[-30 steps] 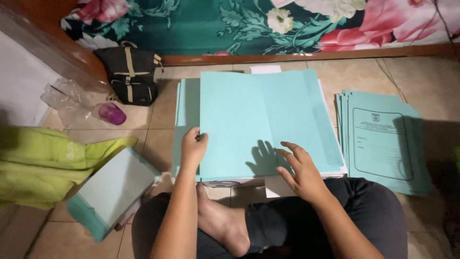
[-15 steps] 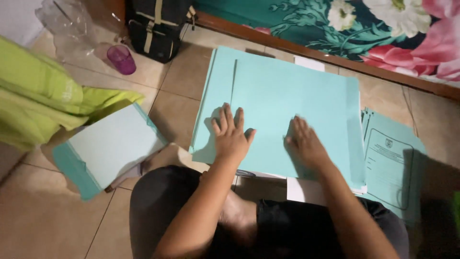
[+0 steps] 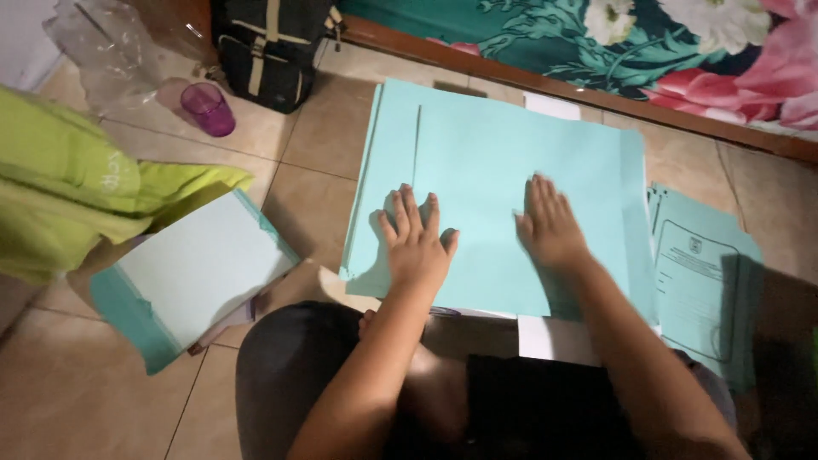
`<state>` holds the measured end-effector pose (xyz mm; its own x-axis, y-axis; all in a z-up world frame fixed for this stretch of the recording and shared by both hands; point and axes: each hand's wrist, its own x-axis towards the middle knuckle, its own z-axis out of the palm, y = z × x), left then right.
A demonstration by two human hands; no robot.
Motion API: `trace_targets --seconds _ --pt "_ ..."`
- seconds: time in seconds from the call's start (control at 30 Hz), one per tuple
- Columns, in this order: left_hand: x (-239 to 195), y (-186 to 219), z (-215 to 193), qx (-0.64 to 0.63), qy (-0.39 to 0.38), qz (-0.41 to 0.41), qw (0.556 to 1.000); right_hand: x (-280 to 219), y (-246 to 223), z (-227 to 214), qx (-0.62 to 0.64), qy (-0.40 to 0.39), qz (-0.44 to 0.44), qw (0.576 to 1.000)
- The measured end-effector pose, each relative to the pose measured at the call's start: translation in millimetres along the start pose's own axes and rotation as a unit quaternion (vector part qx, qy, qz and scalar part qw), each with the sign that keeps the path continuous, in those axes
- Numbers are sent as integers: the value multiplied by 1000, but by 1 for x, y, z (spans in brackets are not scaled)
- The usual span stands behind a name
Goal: Folding light blue paper document covers along a pre-scored line and stacking them neatly on the floor.
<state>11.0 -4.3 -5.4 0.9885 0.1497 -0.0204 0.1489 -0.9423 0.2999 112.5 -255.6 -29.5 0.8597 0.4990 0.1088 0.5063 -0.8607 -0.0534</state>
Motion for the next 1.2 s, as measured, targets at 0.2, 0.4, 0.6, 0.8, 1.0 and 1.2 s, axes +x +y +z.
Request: trace_targets --seconds 0.2,0.4,0.6,0.8,1.0,1.2 --pt "-14 9 -12 1 -43 55 998 -117 -52 -75 165 -173 62 969" --pt "-44 43 -19 -17 -185 199 962 -129 -20 -85 440 -161 180 865" --pt "-45 46 -42 -50 -208 196 957 -119 -70 -158 577 -31 349 738" --pt "-45 29 -49 -241 -115 181 947 -135 -8 -76 641 -13 256 723" --pt "-61 63 -18 -556 276 141 771 -127 -58 -104 622 33 297 724" --pt "-82 94 16 -692 71 72 714 -125 -56 -55 736 114 381 548"
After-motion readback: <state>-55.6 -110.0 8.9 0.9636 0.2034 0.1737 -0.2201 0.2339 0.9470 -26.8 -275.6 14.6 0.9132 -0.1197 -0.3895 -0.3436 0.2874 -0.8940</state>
